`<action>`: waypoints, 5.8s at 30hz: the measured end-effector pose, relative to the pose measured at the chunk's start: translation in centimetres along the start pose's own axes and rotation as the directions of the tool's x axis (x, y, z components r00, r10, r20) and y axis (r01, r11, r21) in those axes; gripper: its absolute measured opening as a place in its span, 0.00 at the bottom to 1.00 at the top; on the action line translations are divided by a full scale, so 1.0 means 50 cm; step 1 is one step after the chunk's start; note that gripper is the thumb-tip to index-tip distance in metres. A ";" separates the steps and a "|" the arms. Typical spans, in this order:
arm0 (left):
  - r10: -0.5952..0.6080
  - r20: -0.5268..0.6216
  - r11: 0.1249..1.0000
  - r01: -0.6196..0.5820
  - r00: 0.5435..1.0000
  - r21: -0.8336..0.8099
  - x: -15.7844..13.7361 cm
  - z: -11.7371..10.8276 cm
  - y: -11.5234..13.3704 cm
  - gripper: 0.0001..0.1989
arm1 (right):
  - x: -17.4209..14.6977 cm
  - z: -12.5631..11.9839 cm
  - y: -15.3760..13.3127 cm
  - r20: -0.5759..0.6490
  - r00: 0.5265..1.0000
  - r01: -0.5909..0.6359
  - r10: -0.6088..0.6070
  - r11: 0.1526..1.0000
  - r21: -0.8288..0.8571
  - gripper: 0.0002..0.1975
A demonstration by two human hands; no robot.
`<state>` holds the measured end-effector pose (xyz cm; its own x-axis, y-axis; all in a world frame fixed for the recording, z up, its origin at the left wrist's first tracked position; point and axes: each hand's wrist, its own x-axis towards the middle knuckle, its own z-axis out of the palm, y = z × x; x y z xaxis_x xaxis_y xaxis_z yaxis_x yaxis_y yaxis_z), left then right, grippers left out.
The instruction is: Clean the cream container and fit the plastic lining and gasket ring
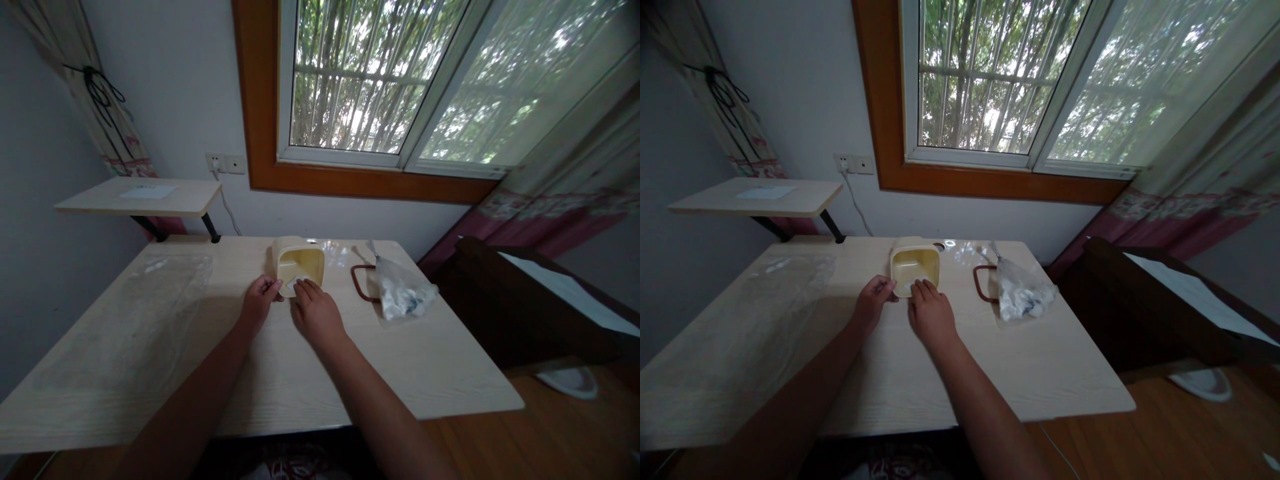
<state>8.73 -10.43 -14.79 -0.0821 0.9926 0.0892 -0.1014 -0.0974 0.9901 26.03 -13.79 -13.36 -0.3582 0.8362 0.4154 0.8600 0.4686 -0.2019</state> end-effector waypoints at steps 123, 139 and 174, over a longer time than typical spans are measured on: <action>-0.154 0.139 0.945 0.187 0.978 -0.267 0.001 0.009 -0.019 0.25 | 0.001 0.006 0.016 -0.206 0.977 0.057 -0.057 0.998 -0.008 0.14; 0.198 -0.334 0.977 -0.161 0.922 0.137 0.013 -0.033 0.021 0.09 | -0.001 0.004 0.023 -0.199 0.978 0.051 -0.053 0.999 -0.017 0.16; 0.031 0.050 0.999 -0.030 0.998 -0.027 -0.004 -0.013 0.007 0.16 | -0.009 -0.010 -0.025 0.057 0.997 -0.052 0.046 0.992 0.114 0.27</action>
<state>8.07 -10.72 -14.55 -0.0357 0.9914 0.1256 -0.1253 -0.1292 0.9837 25.28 -14.90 -12.82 -0.3387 0.8716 0.3544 0.8303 0.4540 -0.3231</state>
